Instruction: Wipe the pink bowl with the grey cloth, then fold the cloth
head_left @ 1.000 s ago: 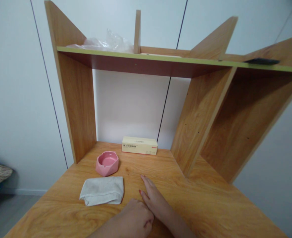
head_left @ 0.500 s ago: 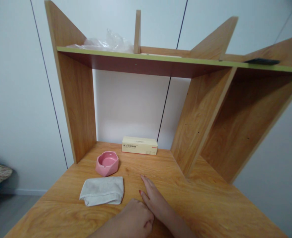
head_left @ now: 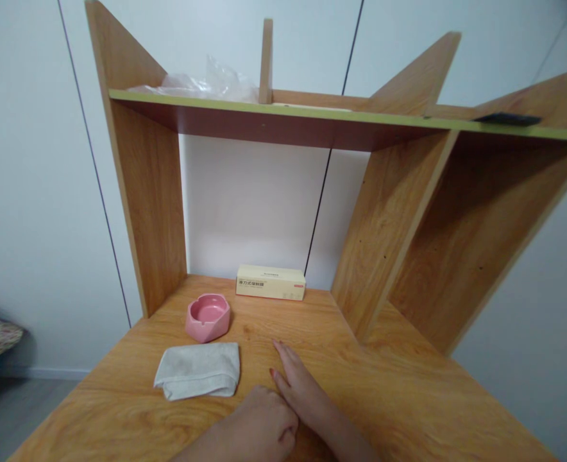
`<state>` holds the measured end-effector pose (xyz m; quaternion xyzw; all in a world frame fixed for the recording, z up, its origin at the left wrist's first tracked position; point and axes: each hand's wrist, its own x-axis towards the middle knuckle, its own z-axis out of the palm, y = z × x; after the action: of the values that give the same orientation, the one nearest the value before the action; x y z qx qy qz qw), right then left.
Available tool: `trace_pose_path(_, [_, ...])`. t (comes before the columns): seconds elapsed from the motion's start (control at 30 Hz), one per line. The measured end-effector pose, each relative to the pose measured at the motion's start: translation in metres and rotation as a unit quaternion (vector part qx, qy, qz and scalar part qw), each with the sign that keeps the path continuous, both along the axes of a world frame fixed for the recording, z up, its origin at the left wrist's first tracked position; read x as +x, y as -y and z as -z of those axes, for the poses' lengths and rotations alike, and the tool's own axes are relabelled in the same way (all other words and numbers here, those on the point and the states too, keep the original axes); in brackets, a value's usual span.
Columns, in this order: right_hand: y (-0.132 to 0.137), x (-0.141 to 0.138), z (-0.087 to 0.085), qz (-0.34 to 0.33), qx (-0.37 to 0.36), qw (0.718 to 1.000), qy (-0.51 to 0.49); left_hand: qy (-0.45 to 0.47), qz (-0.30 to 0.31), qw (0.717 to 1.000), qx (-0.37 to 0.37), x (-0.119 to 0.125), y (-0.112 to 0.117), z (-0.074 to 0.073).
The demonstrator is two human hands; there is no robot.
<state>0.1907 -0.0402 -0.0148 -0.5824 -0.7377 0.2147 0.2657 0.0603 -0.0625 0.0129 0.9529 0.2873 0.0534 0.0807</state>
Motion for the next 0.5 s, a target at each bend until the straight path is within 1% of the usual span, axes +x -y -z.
trace_pose_path(0.13, [0.0, 0.001, 0.0001, -0.003, 0.007, 1.0, 0.006, 0.01, 0.002, 1.0, -0.005, 0.0, 0.001, -0.0016])
trace_pose_path(0.3, [-0.0003, 0.002, 0.0016, -0.006, 0.009, 1.0, 0.011, 0.003, 0.006, 1.0, -0.011, 0.0001, 0.0016, -0.0031])
trace_pose_path(0.5, [-0.0006, 0.0013, 0.0025, 0.0, 0.015, 1.0, 0.009, 0.009, 0.005, 1.0, 0.005, -0.0001, 0.0011, -0.0024])
